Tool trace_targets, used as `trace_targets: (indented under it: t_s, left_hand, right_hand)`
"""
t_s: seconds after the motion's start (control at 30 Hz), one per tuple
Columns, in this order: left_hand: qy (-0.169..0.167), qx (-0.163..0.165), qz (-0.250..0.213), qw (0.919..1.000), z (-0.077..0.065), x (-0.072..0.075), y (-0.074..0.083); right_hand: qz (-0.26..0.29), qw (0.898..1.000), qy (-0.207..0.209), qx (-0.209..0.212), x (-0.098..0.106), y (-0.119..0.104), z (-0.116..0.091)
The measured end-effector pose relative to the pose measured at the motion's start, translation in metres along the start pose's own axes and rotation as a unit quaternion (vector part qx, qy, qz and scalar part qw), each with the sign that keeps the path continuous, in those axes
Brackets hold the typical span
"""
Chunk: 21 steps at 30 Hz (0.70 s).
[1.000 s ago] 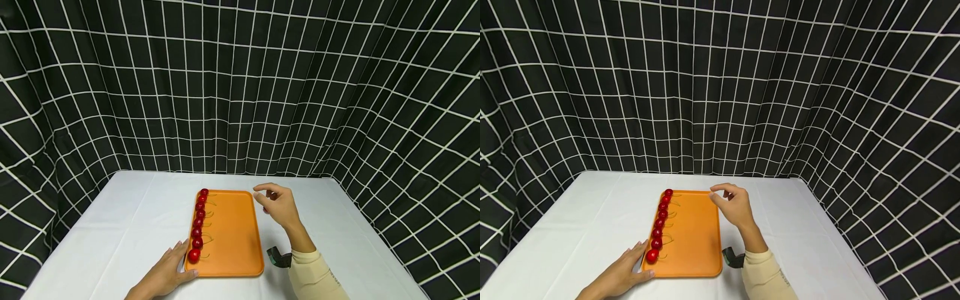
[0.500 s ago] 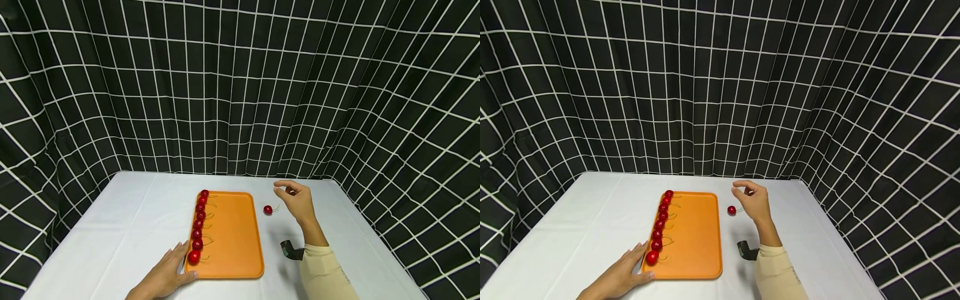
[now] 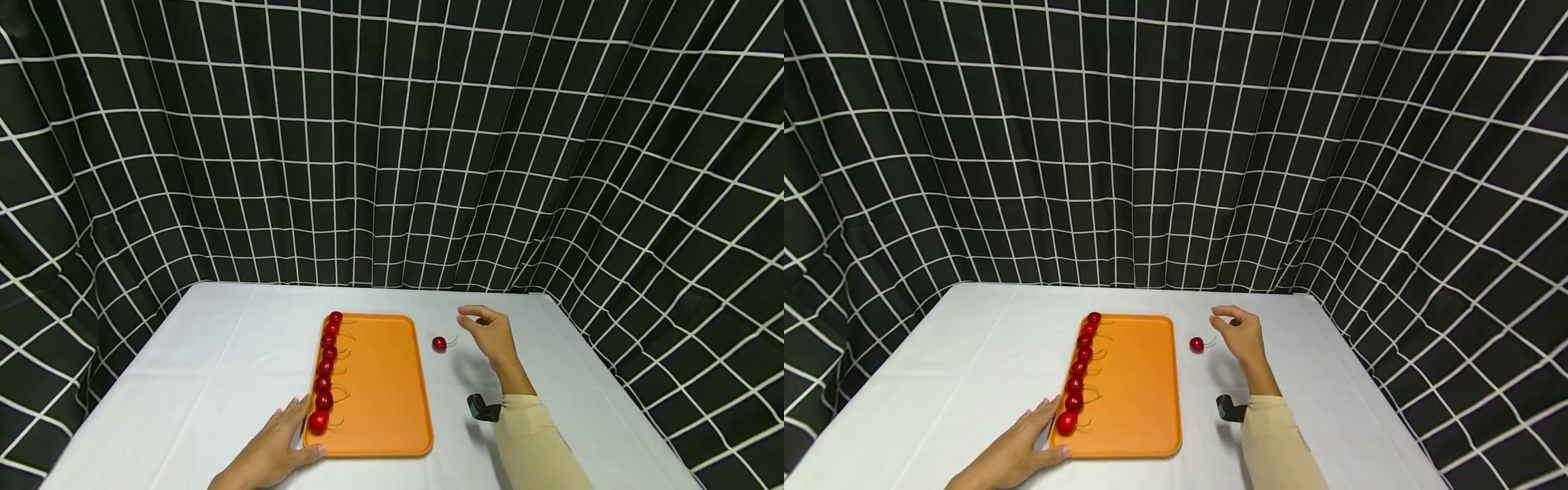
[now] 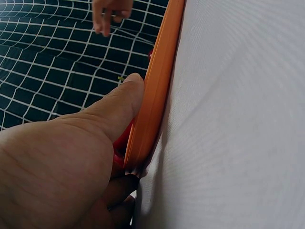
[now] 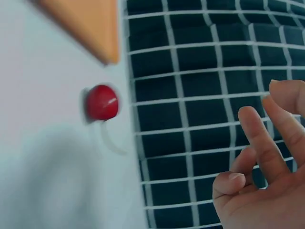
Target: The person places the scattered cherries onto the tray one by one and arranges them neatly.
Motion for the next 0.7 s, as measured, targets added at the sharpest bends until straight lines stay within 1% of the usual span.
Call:
trace_targets:
  t_s: [0.13,0.3,0.4,0.47,0.57,0.7]
  left_hand:
    - [-0.001,-0.003,-0.001,1.0,0.001,0.0,0.0]
    - [0.001,-0.012,-0.003,0.9999,0.002,-0.001,0.0]
    - [0.003,-0.011,0.001,0.9999,0.002,-0.002,-0.001]
    - [0.004,-0.01,0.002,0.9999,0.002,-0.001,-0.001]
    - [0.005,-0.01,0.004,0.9999,0.002,-0.001,-0.001]
    - [0.003,-0.008,0.004,1.0,0.002,0.0,-0.001]
  right_hand:
    - [-0.026,0.999,-0.009,-0.027,-0.003,0.027,0.005]
    - [-0.067,0.997,-0.022,-0.04,-0.008,0.052,0.008]
    - [-0.089,0.994,-0.042,-0.044,-0.012,0.064,0.009]
    - [-0.109,0.992,-0.058,-0.04,-0.016,0.07,0.01]
    - [-0.147,0.986,-0.079,-0.022,-0.02,0.074,0.009]
    - [-0.178,0.979,-0.103,-0.006,-0.026,0.076,0.008]
Point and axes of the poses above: each hand's wrist, its own z-axis towards the middle knuckle, its own x-axis out of the back of the hand, y = z × x, the point moved 9 cm from there along z, towards the middle knuckle, and after that the axes turned 12 degrees about y, right-handed, at the moved point
